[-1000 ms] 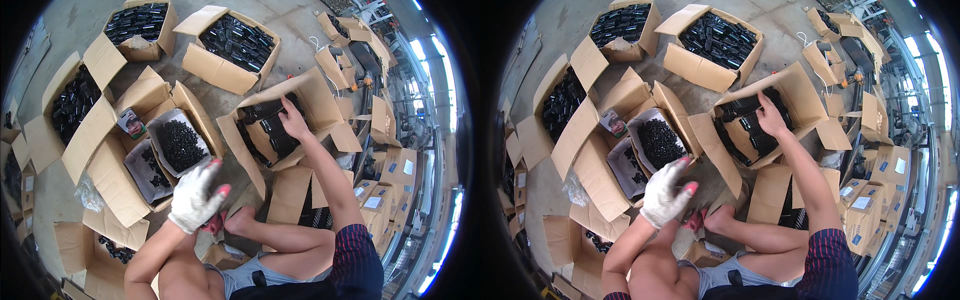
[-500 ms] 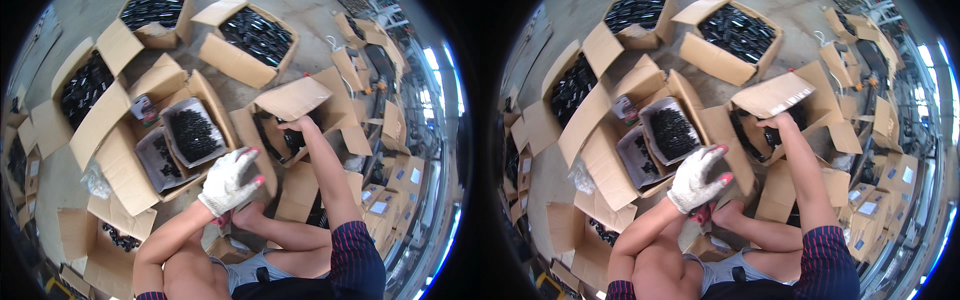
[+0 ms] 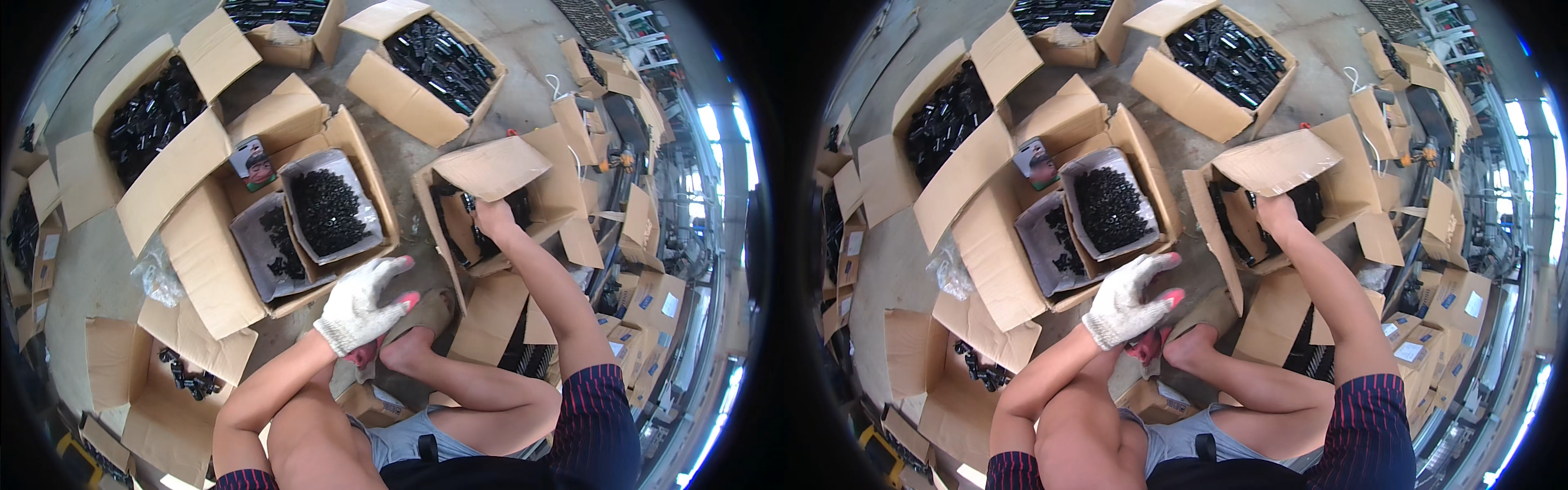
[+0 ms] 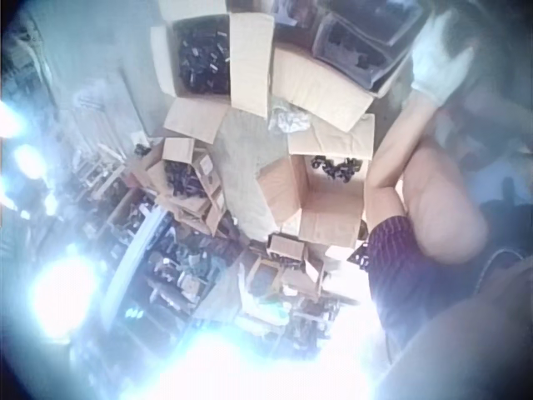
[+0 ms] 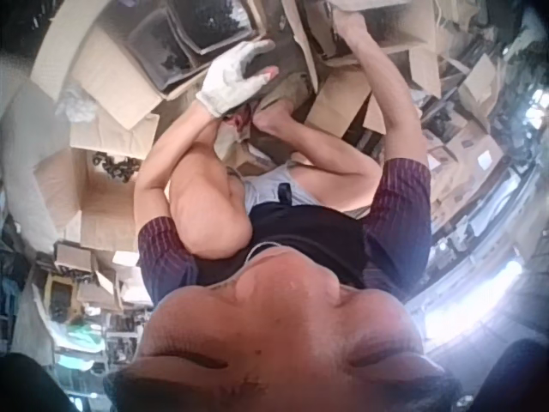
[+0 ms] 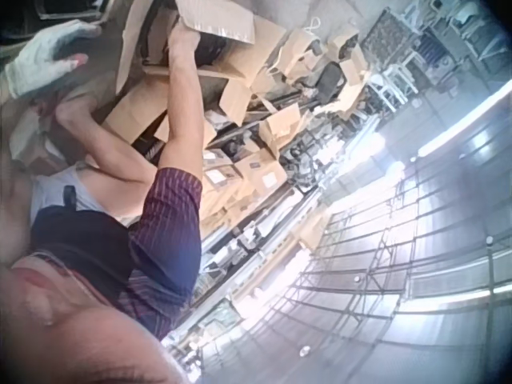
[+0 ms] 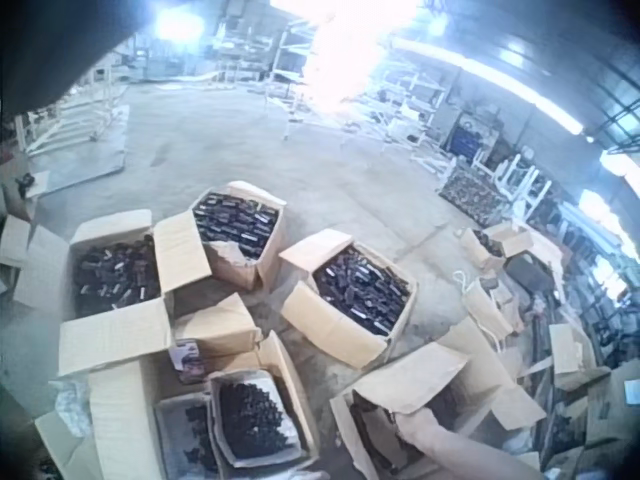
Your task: The person sits on the floor surrounded by boxes, takes small black components from one box, and sorts them into other boxes or containers, occasionally handling a plastic bag of components.
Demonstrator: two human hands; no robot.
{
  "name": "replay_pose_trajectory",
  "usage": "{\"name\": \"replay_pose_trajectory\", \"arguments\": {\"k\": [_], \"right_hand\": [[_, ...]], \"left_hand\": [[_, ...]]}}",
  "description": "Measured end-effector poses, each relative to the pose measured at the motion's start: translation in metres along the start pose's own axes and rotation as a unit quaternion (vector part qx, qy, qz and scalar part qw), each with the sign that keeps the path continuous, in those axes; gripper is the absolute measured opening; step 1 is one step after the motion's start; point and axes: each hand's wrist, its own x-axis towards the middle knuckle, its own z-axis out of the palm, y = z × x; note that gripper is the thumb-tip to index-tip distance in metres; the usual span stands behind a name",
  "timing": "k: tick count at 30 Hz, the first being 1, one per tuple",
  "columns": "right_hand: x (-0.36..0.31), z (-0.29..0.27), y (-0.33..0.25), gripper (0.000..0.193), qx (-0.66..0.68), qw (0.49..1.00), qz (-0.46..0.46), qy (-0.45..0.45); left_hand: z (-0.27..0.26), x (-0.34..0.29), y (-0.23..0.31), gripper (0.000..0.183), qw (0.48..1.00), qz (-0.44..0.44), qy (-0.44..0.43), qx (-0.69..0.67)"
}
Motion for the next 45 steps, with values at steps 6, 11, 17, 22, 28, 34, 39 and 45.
{"name": "replay_pose_trajectory", "arguments": {"k": [6, 11, 17, 22, 28, 34, 39, 45], "right_hand": [[0.001, 0.015, 0.025, 0.029, 0.007, 1.0, 0.003, -0.021], [-0.022, 0.001, 0.008, 0.034, 0.106, 0.993, 0.032, -0.035], [-0.126, 0.007, 0.036, 0.039, 0.103, 0.984, 0.139, 0.049], [-0.186, 0.01, 0.048, 0.042, 0.056, 0.939, 0.268, 0.21], [-0.203, -0.008, 0.092, 0.039, 0.135, 0.963, 0.117, 0.2], [-0.228, -0.025, 0.122, 0.036, 0.156, 0.981, 0.059, 0.096], [-0.224, 0.02, 0.116, 0.041, 0.204, 0.964, 0.103, 0.137], [-0.201, 0.034, 0.117, 0.075, 0.177, 0.913, 0.257, 0.263]], "left_hand": [[-0.004, -0.003, 0.002, 0.053, 0.999, -0.031, -0.013, -0.009], [-0.005, -0.007, -0.006, 0.054, 1.0, -0.02, 0.004, -0.011], [0.016, 0.011, 0.023, 0.053, 0.997, 0.016, -0.067, 0.03], [0.074, 0.054, 0.042, 0.067, 0.957, -0.206, -0.172, 0.108], [0.079, 0.049, 0.012, 0.079, 0.931, -0.244, -0.196, 0.186], [0.098, 0.059, -0.017, 0.107, 0.896, -0.372, -0.205, 0.131], [0.12, 0.089, -0.022, 0.131, 0.88, -0.409, -0.216, 0.106], [0.182, 0.117, -0.054, 0.15, 0.891, -0.444, -0.089, 0.032]]}}
